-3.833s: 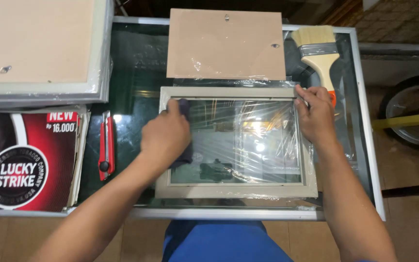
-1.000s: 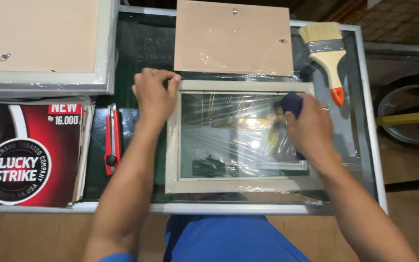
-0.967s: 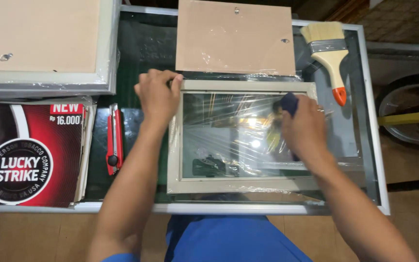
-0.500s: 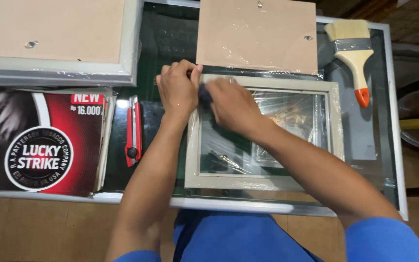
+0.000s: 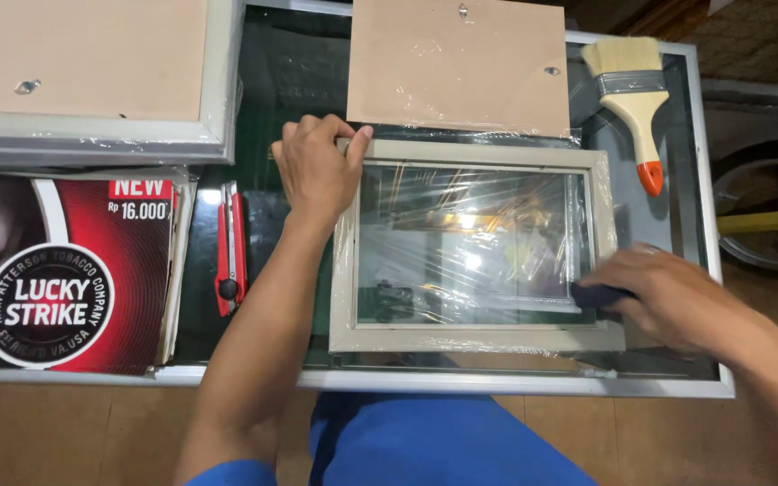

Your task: Cleaning the glass surface of a picture frame using a cloth.

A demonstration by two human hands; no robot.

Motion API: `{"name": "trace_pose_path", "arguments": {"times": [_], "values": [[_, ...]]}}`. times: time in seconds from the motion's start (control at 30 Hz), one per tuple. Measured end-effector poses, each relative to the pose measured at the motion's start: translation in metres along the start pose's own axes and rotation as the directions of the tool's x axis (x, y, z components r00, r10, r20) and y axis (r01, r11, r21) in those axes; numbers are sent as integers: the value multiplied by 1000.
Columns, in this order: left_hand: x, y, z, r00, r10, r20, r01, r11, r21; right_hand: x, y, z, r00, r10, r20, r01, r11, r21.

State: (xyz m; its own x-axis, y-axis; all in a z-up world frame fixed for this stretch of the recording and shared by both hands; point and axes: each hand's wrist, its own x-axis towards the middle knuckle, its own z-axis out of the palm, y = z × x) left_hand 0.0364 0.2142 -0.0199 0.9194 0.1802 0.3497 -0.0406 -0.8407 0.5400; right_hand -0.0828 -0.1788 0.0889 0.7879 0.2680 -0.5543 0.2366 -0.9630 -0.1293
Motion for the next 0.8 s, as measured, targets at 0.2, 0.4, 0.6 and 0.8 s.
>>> {"name": "trace_pose_path", "arguments": {"times": [0.2, 0.4, 0.6, 0.8], "values": [[2, 4, 0, 999, -40, 2, 40, 999, 14, 28, -43, 23, 795, -585, -159, 581, 810, -76], [3, -1, 0, 994, -76, 79, 79, 996, -35, 102, -183, 44, 423, -823, -379, 808, 532, -253], [1, -1, 1, 993, -95, 76, 98, 995, -33, 90, -149, 58, 639, -640, -426, 716, 698, 25], [2, 2, -6, 990, -107, 92, 112, 993, -47, 36, -40, 45, 815, 395, -425, -289, 912, 292]]}}
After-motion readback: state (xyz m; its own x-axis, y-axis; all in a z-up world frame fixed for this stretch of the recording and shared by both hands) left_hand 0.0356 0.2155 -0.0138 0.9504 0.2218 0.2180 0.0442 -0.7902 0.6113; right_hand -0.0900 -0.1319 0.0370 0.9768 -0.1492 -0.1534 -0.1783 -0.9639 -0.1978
